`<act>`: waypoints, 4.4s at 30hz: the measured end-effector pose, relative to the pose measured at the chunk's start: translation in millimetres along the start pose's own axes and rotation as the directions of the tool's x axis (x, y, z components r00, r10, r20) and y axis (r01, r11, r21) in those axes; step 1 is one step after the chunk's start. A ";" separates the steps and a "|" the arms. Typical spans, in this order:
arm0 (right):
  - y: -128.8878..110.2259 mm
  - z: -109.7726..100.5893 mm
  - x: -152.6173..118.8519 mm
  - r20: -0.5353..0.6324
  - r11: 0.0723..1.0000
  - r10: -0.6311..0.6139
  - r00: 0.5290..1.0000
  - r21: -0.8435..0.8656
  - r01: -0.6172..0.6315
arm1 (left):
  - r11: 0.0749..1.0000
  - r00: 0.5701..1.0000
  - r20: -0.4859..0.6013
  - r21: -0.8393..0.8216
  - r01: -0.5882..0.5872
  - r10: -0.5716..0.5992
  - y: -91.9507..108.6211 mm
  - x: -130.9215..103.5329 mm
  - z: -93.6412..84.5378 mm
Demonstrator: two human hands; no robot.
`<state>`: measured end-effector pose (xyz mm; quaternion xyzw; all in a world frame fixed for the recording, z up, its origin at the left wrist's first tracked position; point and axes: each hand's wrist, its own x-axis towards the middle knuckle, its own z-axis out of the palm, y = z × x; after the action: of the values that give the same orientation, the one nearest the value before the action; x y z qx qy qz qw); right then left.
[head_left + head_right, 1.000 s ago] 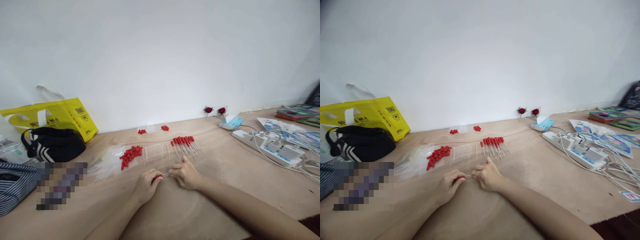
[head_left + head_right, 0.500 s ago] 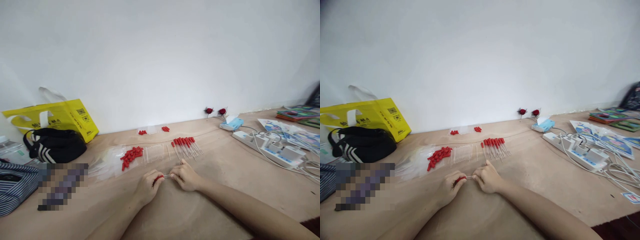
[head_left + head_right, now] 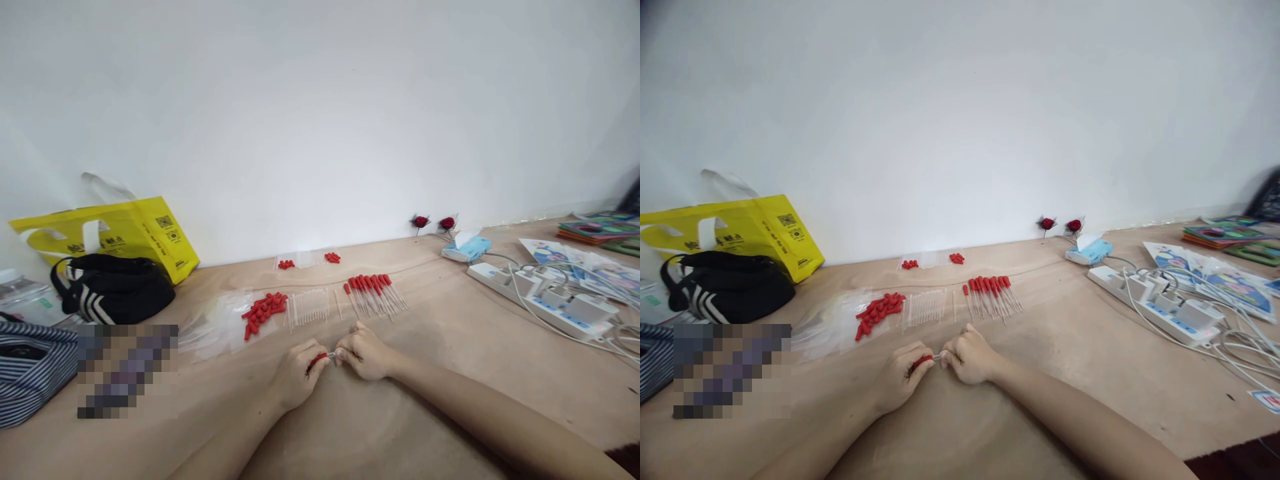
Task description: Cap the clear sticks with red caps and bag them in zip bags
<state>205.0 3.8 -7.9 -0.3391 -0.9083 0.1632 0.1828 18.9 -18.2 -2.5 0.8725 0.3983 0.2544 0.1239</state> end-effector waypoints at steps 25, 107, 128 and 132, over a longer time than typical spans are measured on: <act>93.8 -49.0 -17.2 -0.521 0.724 0.636 0.569 0.149 -0.673 | 0.993 0.977 -0.194 0.055 0.100 -0.088 -23.5 0.7 -16.6; 3.4 11.5 -16.0 -0.347 0.990 -0.097 0.933 -0.127 0.055 | 0.927 0.947 -0.154 -0.298 0.227 -0.281 -10.4 7.5 10.3; 14.2 -9.4 -15.6 -0.157 0.948 -0.198 0.968 -0.281 0.148 | 0.984 0.990 -0.047 -0.127 0.125 -0.132 3.6 4.5 2.3; 11.8 -9.8 -16.9 -0.155 0.952 -0.198 0.968 -0.264 0.152 | 0.987 0.992 -0.044 -0.111 0.112 -0.118 4.2 4.0 2.3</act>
<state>227.7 2.5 -8.0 -0.2906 -0.9279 -0.0007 0.2334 25.1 -17.9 -1.4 0.8334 0.4366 0.2899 0.1754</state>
